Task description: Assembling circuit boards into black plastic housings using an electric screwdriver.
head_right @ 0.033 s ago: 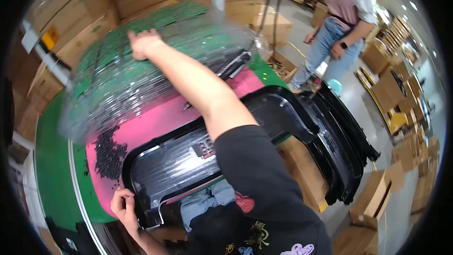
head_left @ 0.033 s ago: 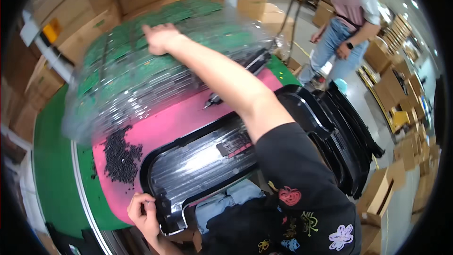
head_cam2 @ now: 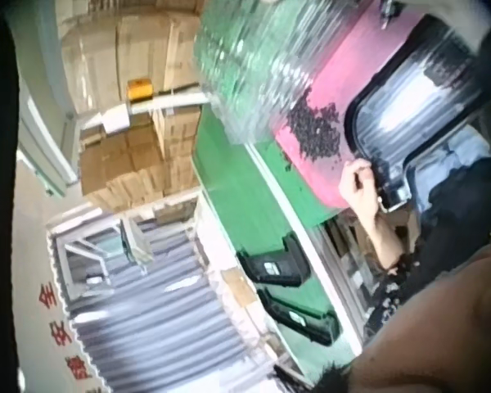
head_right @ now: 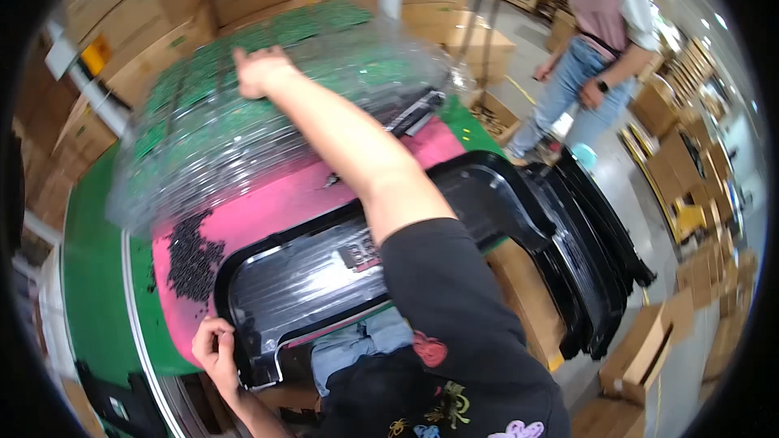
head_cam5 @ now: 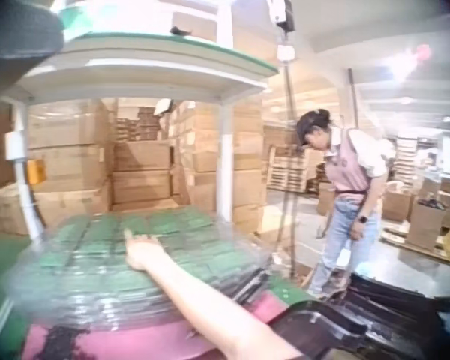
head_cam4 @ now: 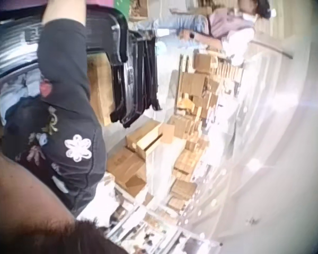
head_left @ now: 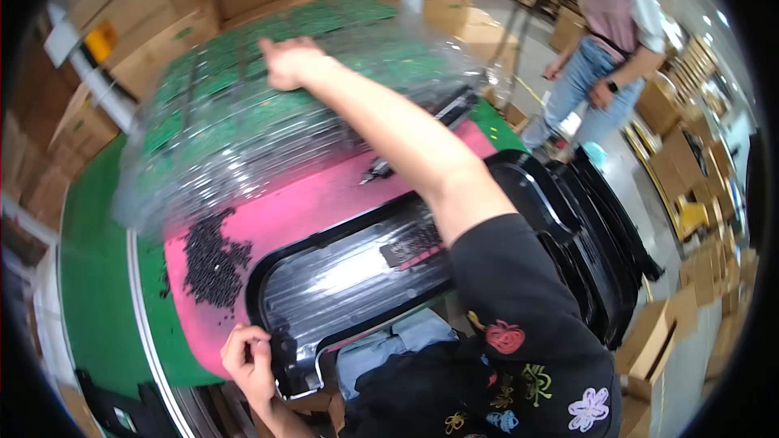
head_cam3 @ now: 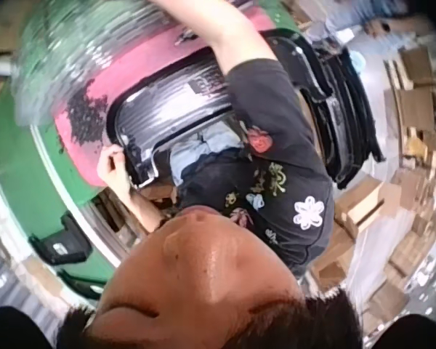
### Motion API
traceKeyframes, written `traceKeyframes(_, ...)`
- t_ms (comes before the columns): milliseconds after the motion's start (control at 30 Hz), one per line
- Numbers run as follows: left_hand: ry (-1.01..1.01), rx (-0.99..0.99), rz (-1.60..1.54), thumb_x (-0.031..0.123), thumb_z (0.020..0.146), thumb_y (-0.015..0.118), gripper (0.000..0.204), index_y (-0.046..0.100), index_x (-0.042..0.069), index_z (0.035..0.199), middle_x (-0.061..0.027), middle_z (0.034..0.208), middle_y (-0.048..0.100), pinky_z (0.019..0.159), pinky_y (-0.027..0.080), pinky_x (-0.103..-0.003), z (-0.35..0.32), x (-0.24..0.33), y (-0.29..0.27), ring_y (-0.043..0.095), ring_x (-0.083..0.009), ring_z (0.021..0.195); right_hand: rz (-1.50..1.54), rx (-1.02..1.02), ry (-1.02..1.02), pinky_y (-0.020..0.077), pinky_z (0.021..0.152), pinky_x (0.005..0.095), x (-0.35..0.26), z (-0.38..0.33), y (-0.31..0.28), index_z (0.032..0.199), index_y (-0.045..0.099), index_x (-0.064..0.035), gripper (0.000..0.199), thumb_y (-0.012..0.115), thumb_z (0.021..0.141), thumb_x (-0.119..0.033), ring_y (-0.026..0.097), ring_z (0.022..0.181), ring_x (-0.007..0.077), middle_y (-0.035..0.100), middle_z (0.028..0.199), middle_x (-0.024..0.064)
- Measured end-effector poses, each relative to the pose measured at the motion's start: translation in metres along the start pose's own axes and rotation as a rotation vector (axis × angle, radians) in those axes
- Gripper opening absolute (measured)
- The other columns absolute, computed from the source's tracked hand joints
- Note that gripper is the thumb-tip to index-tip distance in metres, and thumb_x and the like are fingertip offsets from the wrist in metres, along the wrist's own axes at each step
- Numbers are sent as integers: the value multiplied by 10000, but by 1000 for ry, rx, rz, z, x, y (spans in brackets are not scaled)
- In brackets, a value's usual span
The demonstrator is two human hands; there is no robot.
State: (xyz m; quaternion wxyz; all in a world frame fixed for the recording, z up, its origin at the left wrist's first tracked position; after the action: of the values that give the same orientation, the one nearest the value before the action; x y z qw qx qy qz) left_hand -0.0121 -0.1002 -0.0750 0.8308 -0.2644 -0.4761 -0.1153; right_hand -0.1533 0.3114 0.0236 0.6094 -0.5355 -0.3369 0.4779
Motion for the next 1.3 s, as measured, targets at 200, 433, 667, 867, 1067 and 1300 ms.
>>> traceKeyframes(200, -5, -21, -56, -24, 713, 594, 66, 612, -4, 773, -6, 641, 466, 515, 290, -240, 3, 5, 3, 392, -85, 552, 42, 46, 40, 354, 1070, 510, 16, -4, -4, 1486, 213, -32, 721, 479, 816, -45, 526, 1221, 384, 550, 1280, 276)
traceKeyframes(433, 80, 31, -89, -86, 625, 564, 147, 596, -6, 744, -20, 681, 465, 546, 313, -237, 1, 5, -1, 411, -99, 600, -75, 717, -358, 413, 1005, 451, -13, -27, -42, 1471, 261, -39, 904, 752, 712, -45, 565, 1114, 313, 601, 1193, 149)
traceKeyframes(667, 73, 128, -329, -106, 575, 511, 202, 521, 21, 732, -59, 828, 442, 664, 351, -246, 1, -5, -12, 440, -152, 759, 243, 751, -637, 421, 999, 423, -52, -152, -94, 1497, 203, -43, 960, 784, 733, -56, 574, 1111, 309, 593, 1267, 125)
traceKeyframes(867, 4, 22, -123, -129, 695, 553, 199, 565, 15, 832, -52, 909, 499, 677, 380, -234, 24, 28, -3, 480, -130, 785, 384, 668, -662, 498, 976, 379, -67, -240, -108, 1492, 206, -34, 969, 793, 721, -23, 633, 1063, 283, 538, 1343, 178)
traceKeyframes(1067, 96, -209, -146, 118, 693, 812, 640, 552, -47, 1255, -138, 1178, 634, 831, 451, -295, 60, 89, 17, 599, -204, 1040, 1068, 450, -641, 552, 848, 355, -101, -281, -99, 1447, 334, -82, 869, 760, 691, -30, 620, 1001, 287, 517, 1323, 155)
traceKeyframes(1300, 66, -326, -278, 46, 689, 818, 630, 562, -77, 1251, -112, 1156, 613, 866, 475, -294, 96, 116, 59, 588, -155, 959, 1262, 516, -416, 483, 974, 369, -65, -309, -81, 1514, 214, -34, 891, 736, 792, -58, 591, 1167, 269, 550, 1308, 191)
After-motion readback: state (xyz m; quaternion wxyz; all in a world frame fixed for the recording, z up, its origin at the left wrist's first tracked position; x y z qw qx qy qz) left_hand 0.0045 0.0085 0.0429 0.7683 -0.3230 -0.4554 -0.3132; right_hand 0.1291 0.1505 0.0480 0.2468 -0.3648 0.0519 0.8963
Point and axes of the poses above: each hand's wrist, its own z-axis towards the middle knuckle, its own y-axis out of the palm, x = y × z, the point moved 4 cm from there along z, towards the middle knuckle
